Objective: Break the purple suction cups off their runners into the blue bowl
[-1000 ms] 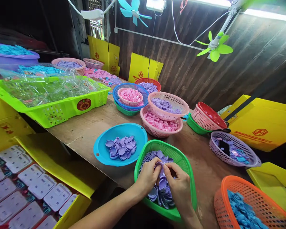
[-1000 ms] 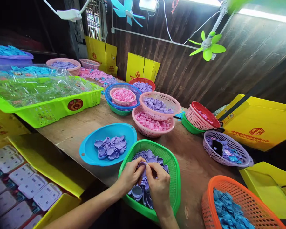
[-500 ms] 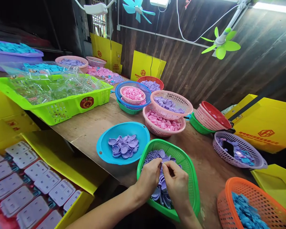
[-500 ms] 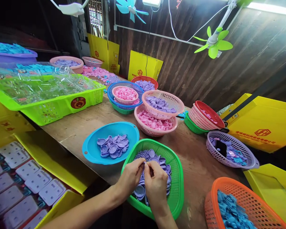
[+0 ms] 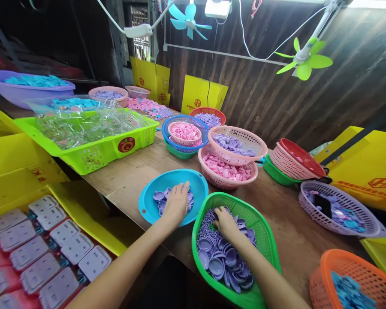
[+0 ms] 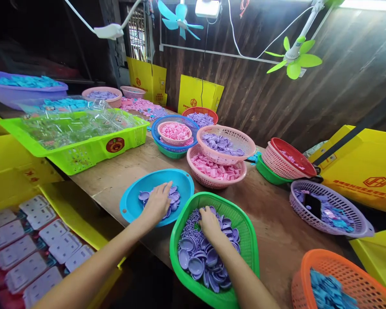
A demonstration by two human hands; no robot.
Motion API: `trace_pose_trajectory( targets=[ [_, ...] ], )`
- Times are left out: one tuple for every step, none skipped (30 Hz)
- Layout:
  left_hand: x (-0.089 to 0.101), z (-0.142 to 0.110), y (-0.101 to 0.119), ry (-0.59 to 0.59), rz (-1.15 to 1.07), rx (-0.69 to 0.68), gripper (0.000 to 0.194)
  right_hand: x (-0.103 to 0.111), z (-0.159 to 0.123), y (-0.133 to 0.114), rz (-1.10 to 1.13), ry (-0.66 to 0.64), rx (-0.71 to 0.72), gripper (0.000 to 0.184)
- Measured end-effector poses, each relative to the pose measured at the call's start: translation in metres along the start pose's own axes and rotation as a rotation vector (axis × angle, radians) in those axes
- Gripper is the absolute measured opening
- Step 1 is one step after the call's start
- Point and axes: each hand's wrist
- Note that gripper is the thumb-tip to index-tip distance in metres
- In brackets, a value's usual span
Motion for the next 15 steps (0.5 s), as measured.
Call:
trace_pose_trajectory(
  targets=[
    [-0.002,-0.001,0.006,-0.005,-0.006,-0.04,0.053,-0.006,0.001,-0.002,-0.019,-0.013,0.003,0.028],
    [-0.004,-0.002,0.015,-0.02,-0.028,-0.073,0.052,-0.011,0.002,-0.004,-0.033,-0.026,0.008,0.027],
    [-0.008,-0.002,0.024,-0.047,-0.061,-0.094,0.05,-0.013,0.001,-0.005,-0.043,-0.041,0.016,0.024],
    [-0.012,-0.001,0.034,-0.088,-0.091,-0.116,0.047,-0.014,-0.001,-0.004,-0.049,-0.057,0.026,0.021],
    [-0.017,0.002,0.044,-0.155,-0.107,-0.145,0.043,-0.014,-0.004,-0.003,-0.052,-0.071,0.036,0.019],
    [-0.024,0.006,0.053,-0.237,-0.104,-0.176,0.039,-0.012,-0.008,-0.001,-0.052,-0.082,0.047,0.019],
    [-0.032,0.011,0.062,-0.322,-0.083,-0.207,0.034,-0.009,-0.014,0.002,-0.05,-0.087,0.057,0.019],
    [-0.04,0.016,0.071,-0.398,-0.052,-0.234,0.03,-0.005,-0.02,0.005,-0.046,-0.085,0.065,0.019],
    [-0.05,0.021,0.079,-0.456,-0.019,-0.254,0.026,-0.001,-0.027,0.008,-0.042,-0.075,0.072,0.02],
    [-0.06,0.026,0.087,-0.493,0.006,-0.268,0.023,0.003,-0.035,0.01,-0.039,-0.059,0.076,0.02],
    [-0.069,0.03,0.095,-0.514,0.017,-0.283,0.021,0.006,-0.042,0.012,-0.037,-0.038,0.076,0.02],
    [-0.079,0.033,0.102,-0.528,0.015,-0.303,0.019,0.01,-0.049,0.014,-0.035,-0.015,0.073,0.02],
    [-0.087,0.036,0.108,-0.546,0.008,-0.332,0.017,0.012,-0.055,0.015,-0.033,0.006,0.066,0.02],
    [-0.094,0.037,0.112,-0.566,-0.004,-0.366,0.015,0.015,-0.06,0.016,-0.03,0.025,0.058,0.02],
    [-0.1,0.038,0.116,-0.586,-0.019,-0.399,0.013,0.016,-0.064,0.018,-0.025,0.041,0.049,0.02]
  ],
)
Point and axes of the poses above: each hand's wrist, its own z-axis towards the middle knuckle, its own x-axis out of the back of the hand, y = z × x, and after that the axes turned 4 degrees about y, right-handed
